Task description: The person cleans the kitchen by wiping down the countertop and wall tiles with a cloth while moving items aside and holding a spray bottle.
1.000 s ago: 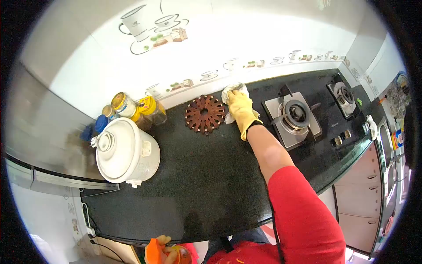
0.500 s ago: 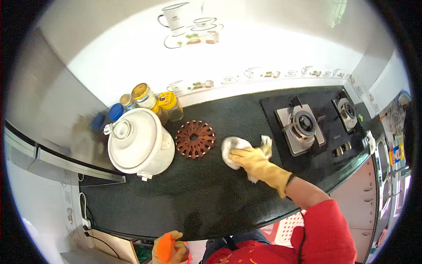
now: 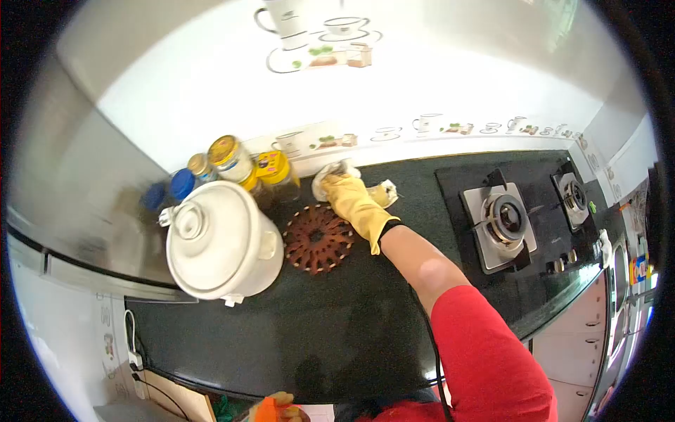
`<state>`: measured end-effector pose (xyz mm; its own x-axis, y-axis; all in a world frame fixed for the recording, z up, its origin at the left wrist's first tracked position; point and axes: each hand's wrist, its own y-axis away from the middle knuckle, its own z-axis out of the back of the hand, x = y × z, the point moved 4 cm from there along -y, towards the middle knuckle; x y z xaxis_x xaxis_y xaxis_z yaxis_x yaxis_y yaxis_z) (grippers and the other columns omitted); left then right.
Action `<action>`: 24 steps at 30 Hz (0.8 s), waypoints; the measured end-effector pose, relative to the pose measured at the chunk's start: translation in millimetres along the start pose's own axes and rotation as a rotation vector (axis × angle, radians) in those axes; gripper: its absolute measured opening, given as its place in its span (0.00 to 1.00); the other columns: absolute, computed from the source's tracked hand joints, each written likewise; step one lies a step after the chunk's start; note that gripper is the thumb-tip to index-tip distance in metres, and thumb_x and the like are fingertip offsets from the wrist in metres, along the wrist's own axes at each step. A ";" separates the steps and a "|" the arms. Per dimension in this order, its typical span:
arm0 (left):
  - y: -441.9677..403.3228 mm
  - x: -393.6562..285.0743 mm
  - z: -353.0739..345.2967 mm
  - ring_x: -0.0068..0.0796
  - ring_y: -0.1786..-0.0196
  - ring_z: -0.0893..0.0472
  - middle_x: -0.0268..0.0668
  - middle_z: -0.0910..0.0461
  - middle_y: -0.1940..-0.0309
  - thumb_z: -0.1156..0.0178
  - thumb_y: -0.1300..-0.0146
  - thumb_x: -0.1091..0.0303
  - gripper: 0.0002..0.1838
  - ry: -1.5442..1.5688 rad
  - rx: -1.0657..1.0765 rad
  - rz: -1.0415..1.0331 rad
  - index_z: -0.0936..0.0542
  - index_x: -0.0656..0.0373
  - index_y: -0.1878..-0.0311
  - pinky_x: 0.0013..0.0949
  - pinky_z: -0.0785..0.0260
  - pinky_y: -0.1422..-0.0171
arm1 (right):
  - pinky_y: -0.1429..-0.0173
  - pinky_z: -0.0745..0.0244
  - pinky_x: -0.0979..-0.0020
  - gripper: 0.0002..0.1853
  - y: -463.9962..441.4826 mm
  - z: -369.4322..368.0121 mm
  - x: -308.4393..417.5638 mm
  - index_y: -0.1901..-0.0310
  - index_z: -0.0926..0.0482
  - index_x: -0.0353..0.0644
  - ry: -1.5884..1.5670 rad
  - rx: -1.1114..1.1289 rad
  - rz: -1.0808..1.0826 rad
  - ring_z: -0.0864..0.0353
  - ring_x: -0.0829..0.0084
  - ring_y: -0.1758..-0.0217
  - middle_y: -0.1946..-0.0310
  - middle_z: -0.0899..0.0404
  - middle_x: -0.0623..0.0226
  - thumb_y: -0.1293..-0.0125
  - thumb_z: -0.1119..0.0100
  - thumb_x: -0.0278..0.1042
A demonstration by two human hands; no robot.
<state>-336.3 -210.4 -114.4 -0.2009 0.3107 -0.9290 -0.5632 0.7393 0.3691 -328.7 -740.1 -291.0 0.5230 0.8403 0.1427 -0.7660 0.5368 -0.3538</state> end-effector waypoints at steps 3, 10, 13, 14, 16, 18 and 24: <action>-14.6 -15.6 -14.7 0.31 0.50 0.22 0.47 0.26 0.43 0.30 0.48 0.75 0.35 0.020 0.049 0.083 0.32 0.65 0.37 0.35 0.28 0.43 | 0.44 0.27 0.69 0.12 34.3 70.5 -20.7 0.52 0.21 0.47 0.073 0.410 -0.340 0.23 0.66 0.52 0.56 0.22 0.63 0.32 0.53 0.35; -17.8 -29.4 -15.6 0.35 0.55 0.19 0.50 0.27 0.40 0.34 0.47 0.82 0.34 -0.084 0.087 0.056 0.33 0.65 0.36 0.36 0.25 0.47 | 0.40 0.27 0.64 0.14 95.2 129.2 -107.0 0.51 0.20 0.47 0.136 0.081 -0.604 0.23 0.64 0.42 0.47 0.21 0.56 0.34 0.52 0.33; -11.9 -27.9 -13.1 0.37 0.55 0.19 0.51 0.27 0.40 0.35 0.47 0.85 0.33 0.008 0.058 0.037 0.34 0.66 0.36 0.37 0.25 0.45 | 0.42 0.25 0.65 0.12 68.4 86.5 -83.1 0.56 0.18 0.48 0.005 0.033 -0.867 0.22 0.64 0.44 0.50 0.19 0.63 0.35 0.51 0.32; -10.6 -29.3 -14.9 0.37 0.54 0.19 0.51 0.27 0.41 0.36 0.46 0.86 0.33 0.025 0.072 0.029 0.34 0.66 0.36 0.38 0.25 0.45 | 0.42 0.25 0.66 0.12 53.1 68.3 -64.7 0.55 0.18 0.48 0.005 -0.022 -0.670 0.21 0.64 0.45 0.50 0.19 0.64 0.36 0.51 0.32; -7.0 -31.1 -15.3 0.37 0.54 0.19 0.50 0.27 0.42 0.36 0.46 0.86 0.32 0.028 0.070 0.022 0.34 0.67 0.37 0.38 0.25 0.44 | 0.43 0.25 0.69 0.14 29.6 48.9 -21.3 0.53 0.17 0.50 -0.101 -0.074 -0.343 0.20 0.64 0.47 0.51 0.18 0.66 0.36 0.51 0.30; -7.3 -27.4 -17.1 0.36 0.52 0.20 0.50 0.26 0.44 0.37 0.46 0.88 0.31 -0.119 0.113 0.005 0.33 0.67 0.37 0.37 0.25 0.43 | 0.43 0.25 0.70 0.15 15.8 59.4 21.3 0.53 0.16 0.53 -0.274 -0.108 -0.146 0.19 0.65 0.48 0.52 0.17 0.67 0.36 0.51 0.29; 8.3 -31.7 -23.9 0.31 0.53 0.20 0.44 0.24 0.49 0.39 0.43 0.87 0.28 0.029 0.113 0.033 0.32 0.67 0.37 0.34 0.25 0.44 | 0.48 0.25 0.73 0.14 49.9 95.0 57.5 0.54 0.15 0.51 -0.940 0.312 -0.448 0.18 0.70 0.53 0.58 0.15 0.67 0.42 0.41 0.29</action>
<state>-353.8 -228.4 -82.5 -0.2417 0.3204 -0.9159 -0.4625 0.7918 0.3990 -372.4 -657.8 -212.7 0.3846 0.2142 0.8979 -0.7076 0.6930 0.1378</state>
